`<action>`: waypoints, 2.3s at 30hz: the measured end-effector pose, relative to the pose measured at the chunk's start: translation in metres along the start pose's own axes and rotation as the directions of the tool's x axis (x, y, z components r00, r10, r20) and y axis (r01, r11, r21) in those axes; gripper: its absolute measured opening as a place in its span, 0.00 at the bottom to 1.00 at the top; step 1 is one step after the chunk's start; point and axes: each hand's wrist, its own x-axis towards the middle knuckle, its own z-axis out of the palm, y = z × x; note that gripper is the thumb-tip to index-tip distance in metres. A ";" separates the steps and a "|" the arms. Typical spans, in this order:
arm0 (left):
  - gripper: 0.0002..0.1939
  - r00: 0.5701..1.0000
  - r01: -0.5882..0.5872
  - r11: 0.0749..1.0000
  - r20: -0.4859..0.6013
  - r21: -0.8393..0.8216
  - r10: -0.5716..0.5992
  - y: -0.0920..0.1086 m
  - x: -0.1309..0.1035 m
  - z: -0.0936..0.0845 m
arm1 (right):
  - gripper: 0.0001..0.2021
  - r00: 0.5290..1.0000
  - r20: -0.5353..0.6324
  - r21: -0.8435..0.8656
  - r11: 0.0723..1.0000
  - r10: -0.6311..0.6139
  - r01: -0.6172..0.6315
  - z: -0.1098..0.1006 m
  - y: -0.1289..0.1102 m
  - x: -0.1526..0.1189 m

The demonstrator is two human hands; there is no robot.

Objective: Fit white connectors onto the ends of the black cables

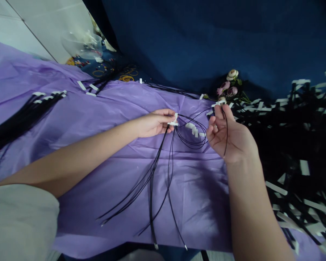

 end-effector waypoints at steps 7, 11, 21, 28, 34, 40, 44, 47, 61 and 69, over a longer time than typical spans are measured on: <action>0.08 1.000 0.002 1.000 0.008 -0.007 -0.001 0.000 0.000 -0.002 | 0.03 0.985 0.031 0.025 0.986 -0.169 0.168 -0.003 -0.001 0.000; 0.08 1.000 0.004 1.000 0.012 -0.004 -0.004 0.000 0.001 -0.002 | 0.09 0.951 0.133 0.012 0.960 -0.279 0.280 -0.008 0.000 0.004; 0.08 1.000 0.012 1.000 0.021 0.001 -0.012 0.000 0.001 -0.002 | 0.05 0.943 0.229 -0.197 0.937 -0.241 0.288 0.004 0.004 -0.009; 0.06 0.999 0.023 1.000 0.035 -0.009 -0.023 0.002 -0.001 0.001 | 0.08 0.852 0.214 -0.587 0.634 -0.478 0.503 0.006 0.019 -0.013; 0.06 0.999 0.013 1.000 0.041 -0.005 -0.012 0.001 -0.001 0.000 | 0.06 0.749 0.221 -0.734 0.399 -0.624 0.549 0.006 0.021 -0.012; 0.06 0.998 -0.003 1.000 0.056 -0.002 0.003 0.001 -0.001 -0.002 | 0.07 0.734 0.236 -0.751 0.360 -0.636 0.553 0.003 0.022 -0.008; 0.06 0.998 -0.009 1.000 0.062 -0.005 0.009 0.000 -0.001 -0.002 | 0.07 0.737 0.235 -0.755 0.359 -0.633 0.549 0.003 0.022 -0.008; 0.05 0.998 -0.008 1.000 0.065 -0.005 0.008 0.000 0.000 -0.002 | 0.07 0.743 0.236 -0.754 0.364 -0.627 0.547 0.003 0.021 -0.008; 0.09 0.997 -0.034 0.999 0.068 -0.036 0.037 -0.001 0.000 -0.004 | 0.08 0.799 0.237 -0.760 0.407 -0.553 0.507 0.004 0.019 -0.012; 0.12 0.997 -0.069 0.997 0.041 -0.043 0.071 -0.005 0.002 -0.006 | 0.10 0.860 0.202 -0.726 0.518 -0.469 0.453 0.001 0.017 -0.008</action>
